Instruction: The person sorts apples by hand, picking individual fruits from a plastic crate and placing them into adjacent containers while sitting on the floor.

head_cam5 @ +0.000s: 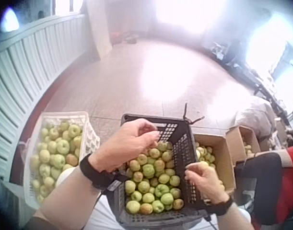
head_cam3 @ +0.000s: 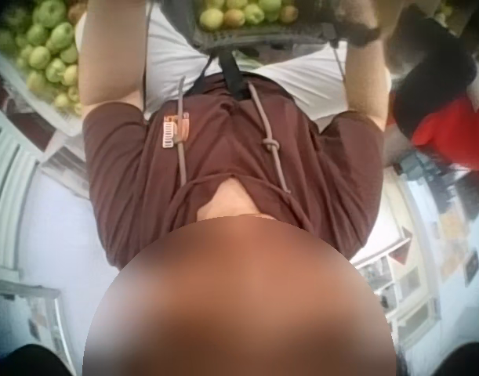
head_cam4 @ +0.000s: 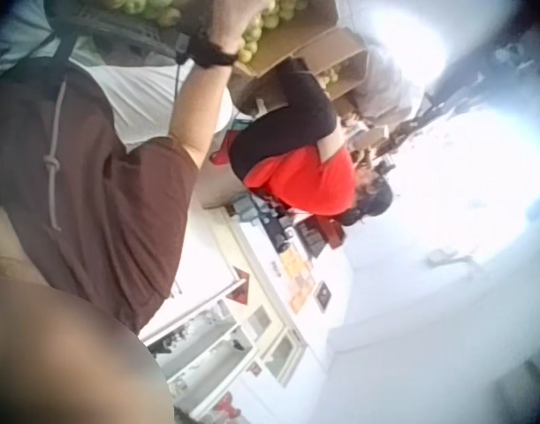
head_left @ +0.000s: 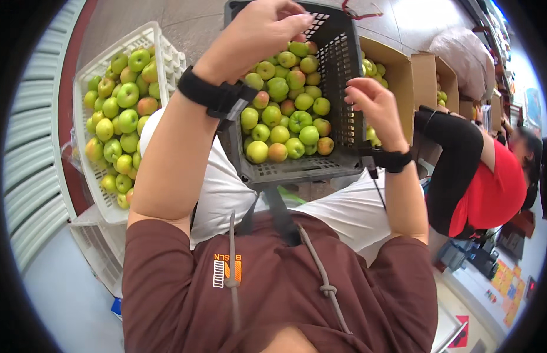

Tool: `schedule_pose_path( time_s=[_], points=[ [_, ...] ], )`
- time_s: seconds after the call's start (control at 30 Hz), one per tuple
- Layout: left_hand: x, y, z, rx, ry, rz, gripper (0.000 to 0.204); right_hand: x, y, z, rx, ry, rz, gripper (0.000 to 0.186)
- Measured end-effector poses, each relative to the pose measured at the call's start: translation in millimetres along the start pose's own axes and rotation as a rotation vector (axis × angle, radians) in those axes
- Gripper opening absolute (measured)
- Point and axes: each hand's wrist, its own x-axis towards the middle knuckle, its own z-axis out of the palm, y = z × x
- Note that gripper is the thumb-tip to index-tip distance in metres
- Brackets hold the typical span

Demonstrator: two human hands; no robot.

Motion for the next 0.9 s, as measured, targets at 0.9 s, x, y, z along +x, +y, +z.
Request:
schedule_pose_path(
  time_s=[0.9],
  points=[
    [-34,-278,231,1.080,-0.616,-0.055,0.051,-70,89,-59,-0.959,-0.277,-0.309,0.013]
  ],
)
